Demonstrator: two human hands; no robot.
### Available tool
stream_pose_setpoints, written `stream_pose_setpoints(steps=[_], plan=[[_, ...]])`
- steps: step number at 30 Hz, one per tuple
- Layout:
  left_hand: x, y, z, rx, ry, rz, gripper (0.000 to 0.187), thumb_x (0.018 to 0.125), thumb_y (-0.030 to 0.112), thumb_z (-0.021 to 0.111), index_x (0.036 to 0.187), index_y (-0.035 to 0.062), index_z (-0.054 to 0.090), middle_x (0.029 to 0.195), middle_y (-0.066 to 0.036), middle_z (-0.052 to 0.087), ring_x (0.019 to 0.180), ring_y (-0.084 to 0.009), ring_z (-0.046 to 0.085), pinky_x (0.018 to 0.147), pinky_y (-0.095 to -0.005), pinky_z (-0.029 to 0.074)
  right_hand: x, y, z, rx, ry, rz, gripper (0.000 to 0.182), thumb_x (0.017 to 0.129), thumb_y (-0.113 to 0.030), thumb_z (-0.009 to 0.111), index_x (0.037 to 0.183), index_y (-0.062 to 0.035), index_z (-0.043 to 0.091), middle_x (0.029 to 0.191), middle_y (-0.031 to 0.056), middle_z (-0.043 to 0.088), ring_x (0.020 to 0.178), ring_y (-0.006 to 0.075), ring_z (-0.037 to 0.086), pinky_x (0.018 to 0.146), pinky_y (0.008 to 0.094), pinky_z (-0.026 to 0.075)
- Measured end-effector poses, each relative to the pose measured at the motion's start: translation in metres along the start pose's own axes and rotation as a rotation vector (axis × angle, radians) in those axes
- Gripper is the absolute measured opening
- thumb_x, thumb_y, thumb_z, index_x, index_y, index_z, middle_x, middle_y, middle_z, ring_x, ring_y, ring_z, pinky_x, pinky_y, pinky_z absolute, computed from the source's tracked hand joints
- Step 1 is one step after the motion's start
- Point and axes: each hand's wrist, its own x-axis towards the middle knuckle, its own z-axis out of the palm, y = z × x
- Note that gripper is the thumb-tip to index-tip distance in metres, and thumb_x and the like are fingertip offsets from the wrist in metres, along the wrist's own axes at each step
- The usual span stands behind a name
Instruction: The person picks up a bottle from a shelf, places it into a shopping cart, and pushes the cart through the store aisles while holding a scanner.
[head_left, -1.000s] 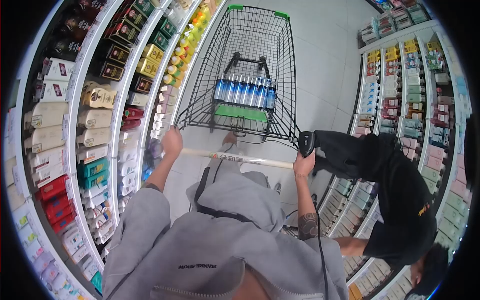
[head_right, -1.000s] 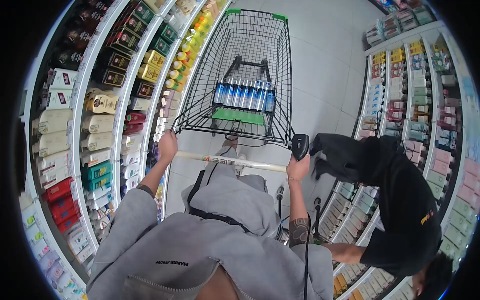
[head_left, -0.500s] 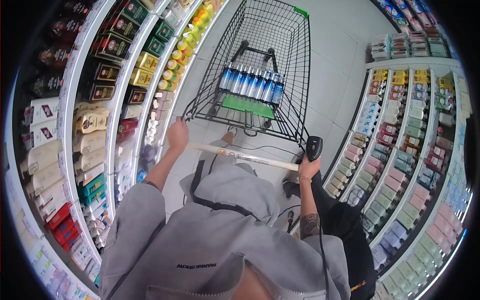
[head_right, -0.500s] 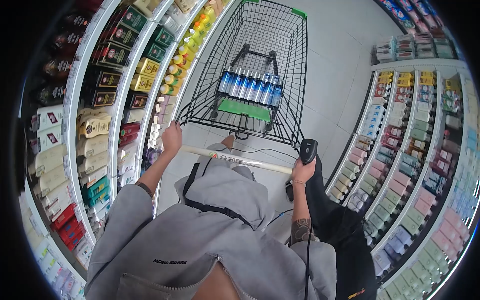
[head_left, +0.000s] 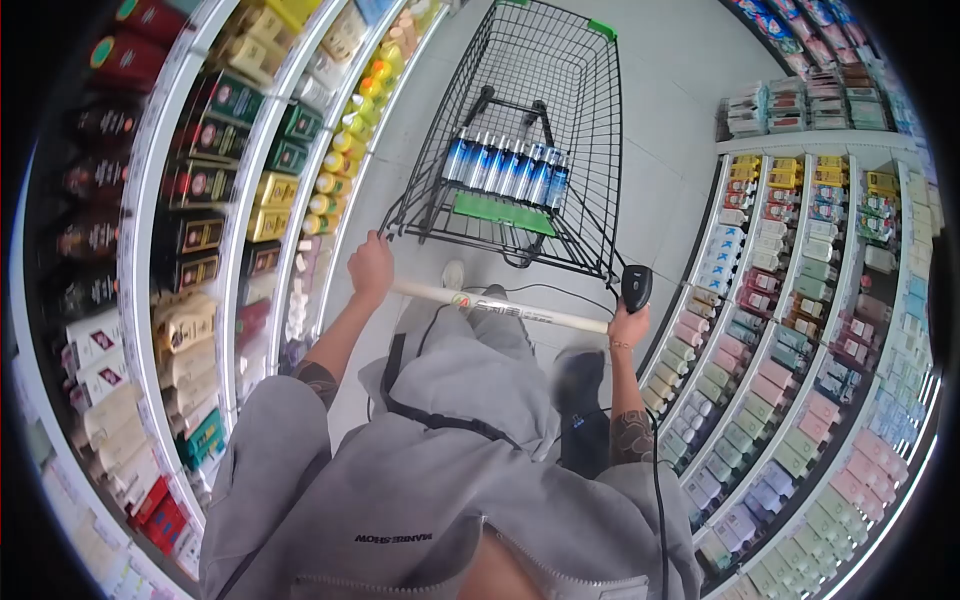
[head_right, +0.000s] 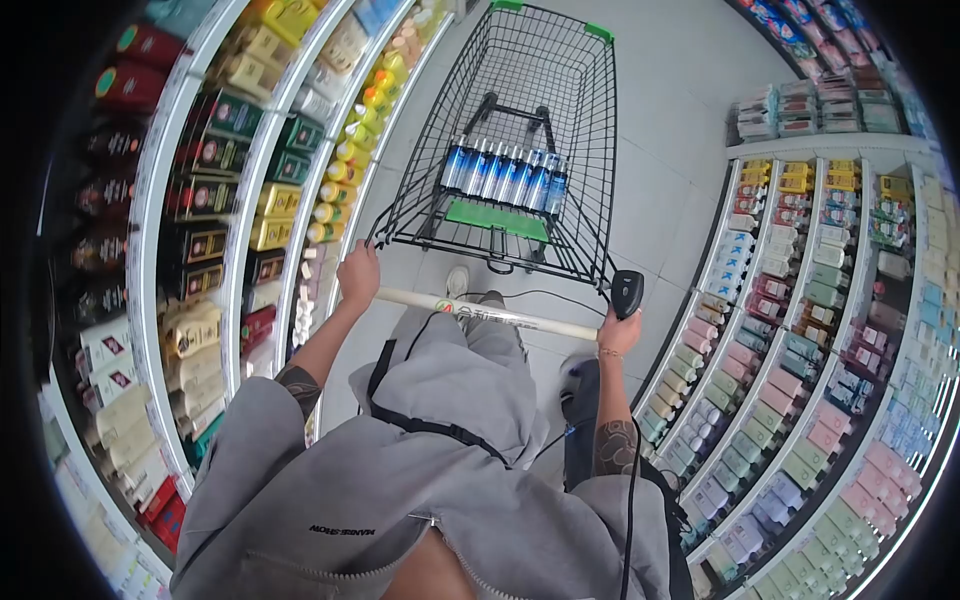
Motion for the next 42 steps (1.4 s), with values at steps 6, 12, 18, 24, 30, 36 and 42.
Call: stream_pose_setpoints(steps=[6,12,18,24,30,36,42], plan=[[0.047,0.051,-0.002,0.003,0.043,0.047,0.021,0.091,0.023,0.048,0.09,0.0028,0.055,0.068,-0.021,0.062,0.067,-0.0401,0.062,0.062,-0.0497,0.048,0.06,-0.01,0.014,-0.069,0.004,0.024,0.025,0.074,-0.019,0.07,0.09,-0.002,0.059,0.086,0.0181,0.062,0.081,0.0391,0.058,0.07,0.0437,0.046],[0.101,0.092,-0.001,0.029,0.03,0.053,0.022,0.09,0.022,0.048,0.089,0.0019,0.055,0.068,-0.022,0.062,0.067,-0.0404,0.062,0.06,-0.0504,0.047,0.124,-0.031,0.029,0.104,0.066,-0.07,0.022,0.074,-0.014,0.068,0.085,0.0014,0.058,0.08,0.0213,0.061,0.076,0.0402,0.059,0.067,0.0409,0.045],[0.163,0.129,-0.001,0.033,0.013,-0.002,0.027,0.092,0.026,0.046,0.088,0.0028,0.059,0.072,-0.021,0.063,0.069,-0.0401,0.061,0.064,-0.0493,0.047,0.182,-0.057,0.05,0.126,0.0,-0.004,0.021,0.075,-0.012,0.068,0.092,-0.0008,0.059,0.087,0.0176,0.062,0.08,0.0377,0.059,0.071,0.0409,0.046],[0.223,0.16,0.01,0.049,0.01,0.004,0.025,0.091,0.026,0.046,0.088,0.0045,0.059,0.07,-0.018,0.063,0.068,-0.0388,0.062,0.063,-0.0494,0.047,0.246,-0.086,0.068,0.083,-0.034,0.025,0.021,0.075,-0.011,0.067,0.092,-0.0016,0.058,0.087,0.0167,0.062,0.081,0.0381,0.059,0.071,0.0403,0.046],[0.277,0.197,0.018,-0.018,0.032,0.021,0.025,0.091,0.025,0.047,0.088,0.0028,0.058,0.071,-0.023,0.062,0.069,-0.0422,0.061,0.063,-0.0512,0.047,0.319,-0.111,0.085,0.1,-0.037,-0.016,0.025,0.075,-0.012,0.066,0.096,-0.0029,0.058,0.089,0.0162,0.062,0.083,0.0376,0.059,0.071,0.041,0.047],[0.332,0.25,0.01,0.057,0.046,0.016,0.029,0.091,0.027,0.046,0.088,0.0015,0.059,0.073,-0.023,0.062,0.071,-0.0408,0.061,0.064,-0.0495,0.047,0.393,-0.142,0.104,0.089,-0.031,0.009,0.028,0.076,-0.015,0.066,0.099,-0.0024,0.057,0.091,0.0179,0.061,0.085,0.0381,0.059,0.073,0.0418,0.047],[0.392,0.297,0.001,0.024,0.071,0.006,0.026,0.09,0.025,0.047,0.087,0.0009,0.058,0.073,-0.024,0.062,0.071,-0.0415,0.061,0.065,-0.0506,0.047,0.459,-0.165,0.129,0.064,0.001,-0.048,0.031,0.076,-0.017,0.067,0.1,0.0001,0.057,0.092,0.0198,0.061,0.085,0.0398,0.058,0.072,0.0427,0.047]])
